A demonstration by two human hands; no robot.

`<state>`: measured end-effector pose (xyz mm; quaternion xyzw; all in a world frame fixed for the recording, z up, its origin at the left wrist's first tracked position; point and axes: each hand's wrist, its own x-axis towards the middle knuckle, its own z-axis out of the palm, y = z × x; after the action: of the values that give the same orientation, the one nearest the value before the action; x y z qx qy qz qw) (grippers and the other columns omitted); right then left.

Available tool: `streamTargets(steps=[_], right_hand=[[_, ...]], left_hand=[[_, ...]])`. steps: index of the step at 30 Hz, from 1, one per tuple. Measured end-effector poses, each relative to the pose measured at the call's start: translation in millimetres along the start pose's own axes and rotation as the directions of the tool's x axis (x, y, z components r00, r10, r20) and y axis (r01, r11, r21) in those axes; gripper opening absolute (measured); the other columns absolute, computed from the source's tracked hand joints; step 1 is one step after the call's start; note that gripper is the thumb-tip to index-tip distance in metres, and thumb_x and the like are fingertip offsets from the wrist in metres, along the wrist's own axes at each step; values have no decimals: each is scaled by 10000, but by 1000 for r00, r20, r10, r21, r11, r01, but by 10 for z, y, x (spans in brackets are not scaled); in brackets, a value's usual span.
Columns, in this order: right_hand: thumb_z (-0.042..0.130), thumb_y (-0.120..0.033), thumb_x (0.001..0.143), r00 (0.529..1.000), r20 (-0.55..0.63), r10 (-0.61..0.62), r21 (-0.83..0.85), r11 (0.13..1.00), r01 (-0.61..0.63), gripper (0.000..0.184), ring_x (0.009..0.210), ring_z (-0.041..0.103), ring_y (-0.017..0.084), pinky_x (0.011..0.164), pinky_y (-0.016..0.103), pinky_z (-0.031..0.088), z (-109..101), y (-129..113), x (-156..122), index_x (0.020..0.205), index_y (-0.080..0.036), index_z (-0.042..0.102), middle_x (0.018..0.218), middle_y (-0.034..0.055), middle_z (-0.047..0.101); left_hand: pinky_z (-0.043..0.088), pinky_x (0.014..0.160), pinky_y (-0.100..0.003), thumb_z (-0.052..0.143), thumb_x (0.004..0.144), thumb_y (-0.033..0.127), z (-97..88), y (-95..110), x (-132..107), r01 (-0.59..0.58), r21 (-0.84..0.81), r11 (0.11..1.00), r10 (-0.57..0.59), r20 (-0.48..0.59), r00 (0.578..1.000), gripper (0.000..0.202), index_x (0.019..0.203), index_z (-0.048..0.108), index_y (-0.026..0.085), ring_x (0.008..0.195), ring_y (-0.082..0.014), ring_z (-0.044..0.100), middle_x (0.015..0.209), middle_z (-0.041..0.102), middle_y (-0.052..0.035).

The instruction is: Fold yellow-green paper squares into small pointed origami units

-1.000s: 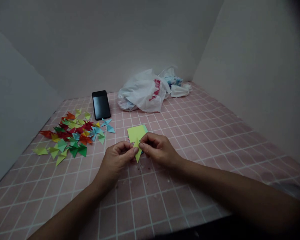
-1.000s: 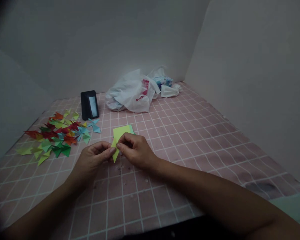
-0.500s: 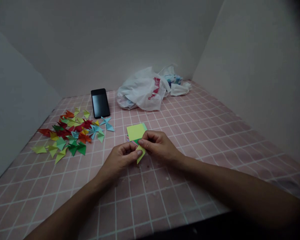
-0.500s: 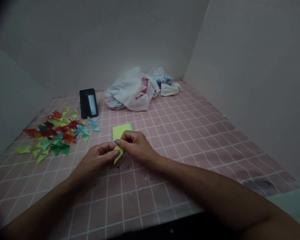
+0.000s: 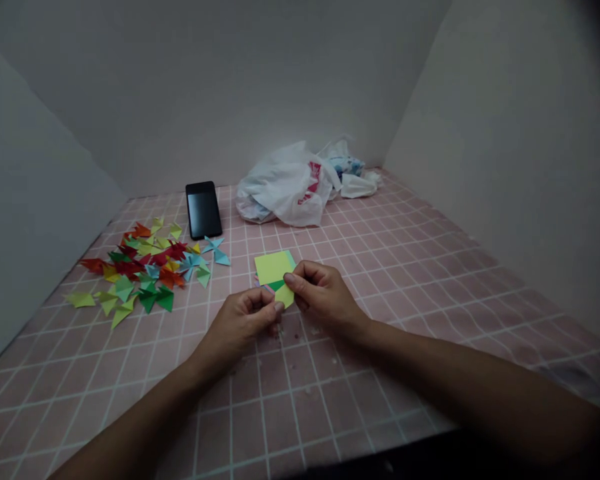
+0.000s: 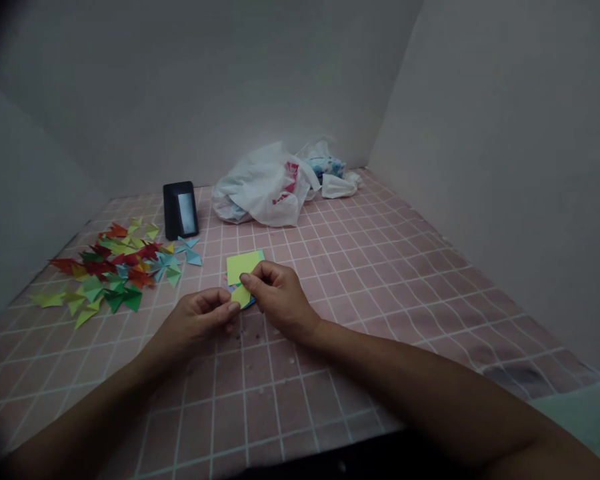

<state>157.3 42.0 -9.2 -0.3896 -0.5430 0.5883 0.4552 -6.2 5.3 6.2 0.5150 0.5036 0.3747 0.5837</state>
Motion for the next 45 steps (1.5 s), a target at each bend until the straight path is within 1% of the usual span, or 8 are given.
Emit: streamTargets(steps=[16,19,22,29,32,37,41,45], right_hand=[[714,-411,803,981,-190,-27,203,977,66,352,404,401,72,450,223,310,-41,0,89,627,-198,496,432,-78,465],[713,-417,800,980,-194,-38,149,986,68,354,397,403,71,432,219,303,-27,6,88,622,-193,505,437,-72,479],[705,-415,801,988,-154,4,142,990,18,341,392,417,73,422,213,314,32,10,26,629,-190,515,442,-66,501],[723,-442,786,990,7,138,308,942,-133,375,380,433,68,410,208,330,145,6,-122,623,-188,501,453,-65,495],[673,-547,813,986,76,151,378,910,-169,428,405,461,69,421,218,361,157,24,-115,662,-175,526,534,-48,520],[697,-517,810,993,111,49,293,953,-80,365,466,480,70,464,225,411,145,21,-73,845,-182,556,667,-48,560],[711,-366,791,988,157,16,172,984,-44,237,520,485,75,495,223,389,120,23,-64,822,-183,563,676,-49,541],[652,-328,807,989,145,25,111,993,-41,195,557,498,87,548,245,402,71,35,-29,754,-177,541,667,-35,541]], left_hand=[[398,521,-248,549,893,345,-45,-71,-1,-195,261,945,235,-131,963,244,701,568,196,538,-132,490,614,520,25],[486,708,-303,563,922,235,-65,-92,-22,-410,598,689,613,-179,769,84,894,630,192,761,-182,599,822,630,-33],[517,837,-373,657,899,235,-33,-106,-50,-530,807,259,846,75,527,179,1065,611,183,934,-233,613,988,651,-90],[550,808,-348,616,901,98,-3,-157,-62,-505,863,-2,860,259,440,117,1004,609,153,877,-231,652,904,686,-101],[530,786,-299,618,892,92,-38,-153,-76,-552,811,195,860,130,494,87,923,647,168,827,-191,663,869,704,-66],[485,706,-235,687,865,282,-39,-129,-64,-325,181,928,371,-395,840,171,738,665,170,698,-129,611,707,662,1],[471,674,-215,789,761,344,56,-128,-53,-187,-326,927,91,-289,953,233,699,656,163,658,-110,585,666,643,19],[453,659,-204,848,681,331,116,-147,-47,-65,-425,903,-33,-219,975,253,703,675,149,646,-99,570,679,656,10]])
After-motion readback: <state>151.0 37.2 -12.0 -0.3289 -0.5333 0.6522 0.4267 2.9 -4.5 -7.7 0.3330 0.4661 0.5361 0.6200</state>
